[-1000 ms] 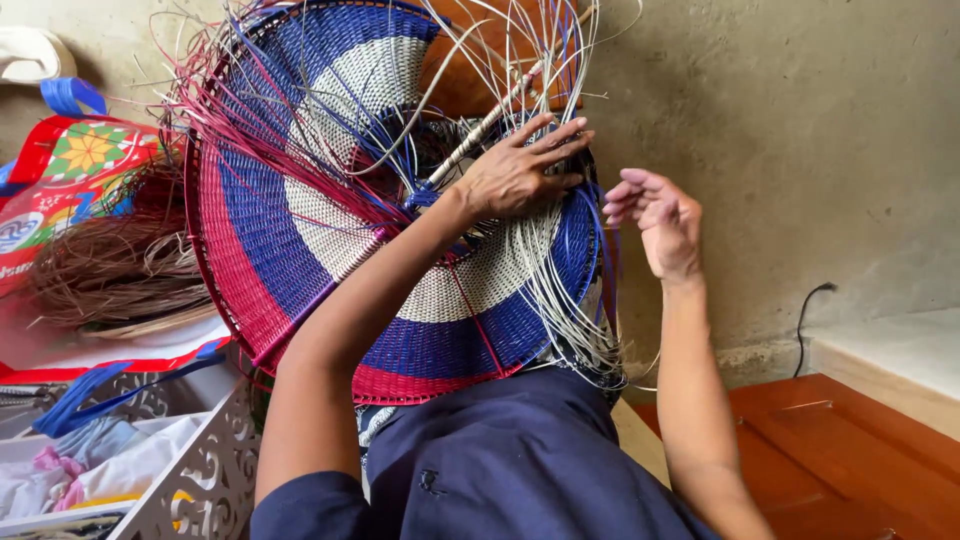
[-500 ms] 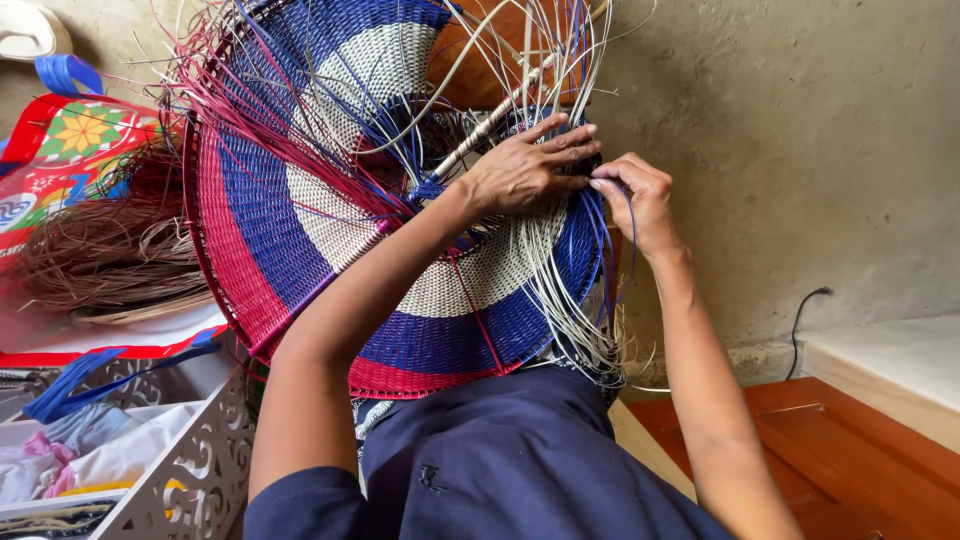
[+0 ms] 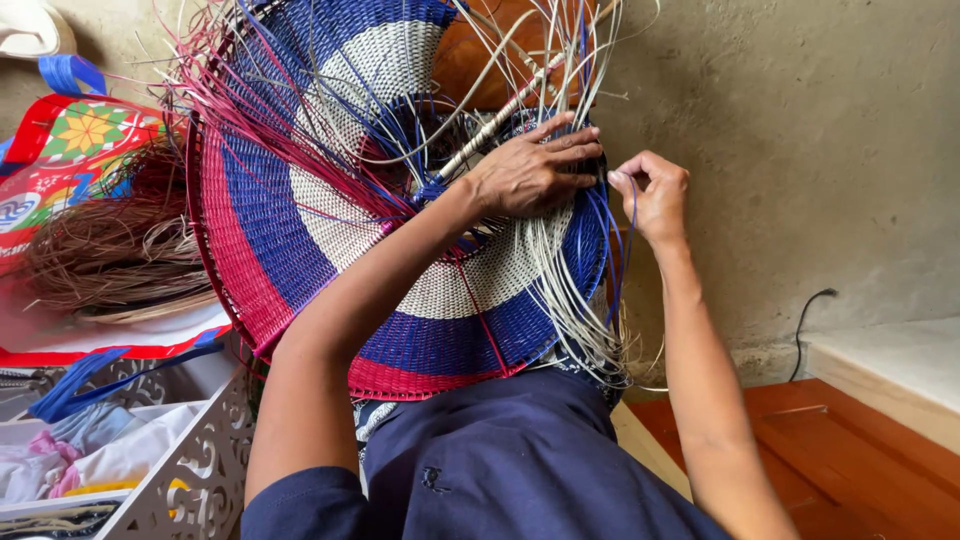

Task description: Weaving colored fibers into a circular mat pattern

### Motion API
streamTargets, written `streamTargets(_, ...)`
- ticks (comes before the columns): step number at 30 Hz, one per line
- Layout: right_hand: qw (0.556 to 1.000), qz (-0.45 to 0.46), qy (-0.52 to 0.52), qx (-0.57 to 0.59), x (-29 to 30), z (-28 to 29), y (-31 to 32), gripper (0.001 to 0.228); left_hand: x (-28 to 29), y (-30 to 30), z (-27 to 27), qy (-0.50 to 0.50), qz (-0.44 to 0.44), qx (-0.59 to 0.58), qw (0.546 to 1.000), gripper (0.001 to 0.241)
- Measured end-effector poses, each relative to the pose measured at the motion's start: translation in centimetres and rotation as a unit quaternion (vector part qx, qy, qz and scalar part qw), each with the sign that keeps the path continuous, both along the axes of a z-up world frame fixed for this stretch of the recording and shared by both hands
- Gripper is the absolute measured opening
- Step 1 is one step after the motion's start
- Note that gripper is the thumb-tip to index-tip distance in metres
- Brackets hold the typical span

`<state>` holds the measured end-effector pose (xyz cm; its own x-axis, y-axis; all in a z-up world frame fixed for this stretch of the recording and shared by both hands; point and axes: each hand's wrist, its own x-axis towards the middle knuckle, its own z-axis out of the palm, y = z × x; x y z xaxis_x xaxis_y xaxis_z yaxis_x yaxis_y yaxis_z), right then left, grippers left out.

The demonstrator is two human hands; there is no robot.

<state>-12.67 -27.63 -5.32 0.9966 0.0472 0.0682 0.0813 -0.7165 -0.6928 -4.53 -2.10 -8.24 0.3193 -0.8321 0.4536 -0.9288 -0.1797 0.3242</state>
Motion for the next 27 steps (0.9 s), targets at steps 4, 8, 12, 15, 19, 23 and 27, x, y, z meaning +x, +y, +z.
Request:
streamTargets(4,0.99,-0.066,0.086,0.092,-0.3,-0.4,0.3,0.017,1.8,-0.2,2.2,0.01,-0.085,0.054,0.995,0.046)
streamTargets(8,0.953,-0.111,0.144,0.243,-0.7,-0.6,0.4,0.015,2.6,-1.9,3.0,-0.035,-0.073,0.066,0.995,0.038)
streamTargets(12,0.941,-0.12,0.158,0.275,-0.6,-1.5,-0.5,0.017,3.1,-3.8,5.1,-0.068,-0.062,0.068,0.993,0.038)
streamTargets(15,0.903,-0.129,0.196,0.36,-0.7,-1.1,-0.7,0.012,3.6,-3.8,5.4,-0.092,-0.088,0.031,0.991,0.038)
streamTargets(19,0.89,-0.144,0.201,0.382,-0.3,-7.0,-2.1,0.009,2.8,-4.5,1.5,-0.121,-0.053,0.014,0.991,0.012)
streamTargets(23,0.879,-0.148,0.208,0.404,0.6,-5.8,-0.4,0.009,3.4,-3.0,2.5,-0.105,-0.048,0.02,0.993,0.012)
streamTargets(27,0.887,-0.136,0.215,0.385,1.8,-8.9,-0.9,0.005,3.2,-2.7,5.2,-0.081,-0.058,0.044,0.994,0.01)
